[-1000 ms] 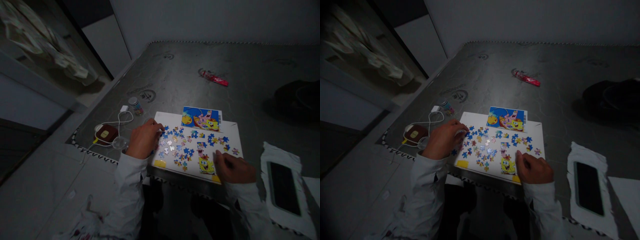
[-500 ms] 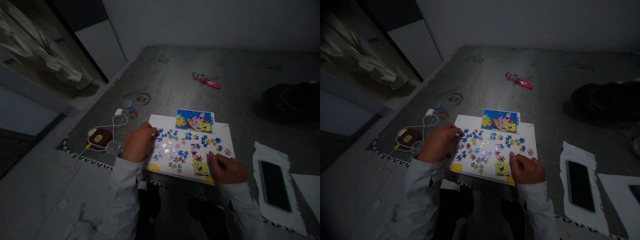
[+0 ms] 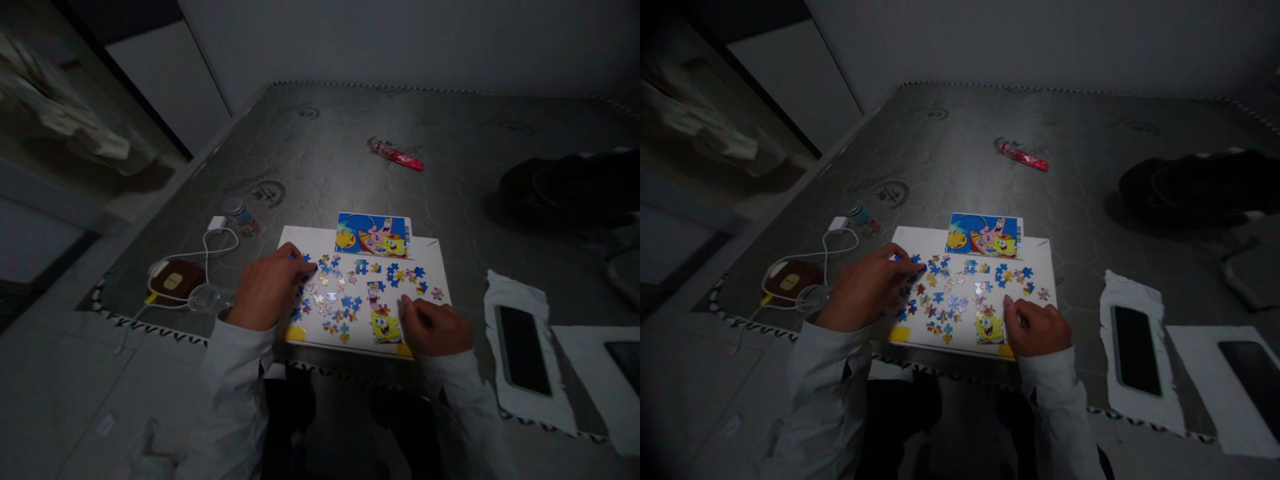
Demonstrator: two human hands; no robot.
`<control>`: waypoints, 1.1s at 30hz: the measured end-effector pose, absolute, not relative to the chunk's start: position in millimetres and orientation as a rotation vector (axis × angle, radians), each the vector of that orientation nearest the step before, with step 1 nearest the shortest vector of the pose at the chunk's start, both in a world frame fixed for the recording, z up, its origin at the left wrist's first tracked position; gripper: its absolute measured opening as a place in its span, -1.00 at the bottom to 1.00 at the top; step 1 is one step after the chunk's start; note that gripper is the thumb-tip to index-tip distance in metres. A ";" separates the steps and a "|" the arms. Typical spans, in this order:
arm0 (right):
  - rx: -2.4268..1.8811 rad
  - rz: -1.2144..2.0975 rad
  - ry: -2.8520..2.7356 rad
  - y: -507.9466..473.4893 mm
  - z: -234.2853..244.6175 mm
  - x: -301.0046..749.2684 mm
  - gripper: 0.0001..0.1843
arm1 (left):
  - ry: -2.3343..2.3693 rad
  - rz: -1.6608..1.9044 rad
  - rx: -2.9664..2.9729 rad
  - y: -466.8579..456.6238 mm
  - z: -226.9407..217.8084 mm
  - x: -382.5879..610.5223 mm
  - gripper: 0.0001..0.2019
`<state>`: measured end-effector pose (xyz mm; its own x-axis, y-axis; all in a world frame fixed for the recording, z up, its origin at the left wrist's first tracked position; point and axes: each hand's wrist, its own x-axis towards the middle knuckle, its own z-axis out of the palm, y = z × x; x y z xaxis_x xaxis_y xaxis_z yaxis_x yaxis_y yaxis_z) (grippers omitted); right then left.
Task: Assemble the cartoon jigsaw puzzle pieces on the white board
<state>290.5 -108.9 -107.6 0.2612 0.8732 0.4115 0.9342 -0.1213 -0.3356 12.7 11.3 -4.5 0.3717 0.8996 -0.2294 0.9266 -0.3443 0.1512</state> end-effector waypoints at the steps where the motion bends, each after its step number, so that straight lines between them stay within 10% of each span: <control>1: -2.008 -0.150 -1.633 -109.0 -107.5 290.5 -0.36 | 1.618 -0.174 2.366 10.8 -3.9 12.5 -0.56; 33: -2.052 -0.143 -1.662 -110.6 -99.3 291.7 -0.36 | 1.848 0.051 2.223 8.7 -4.9 -1.4 -0.87</control>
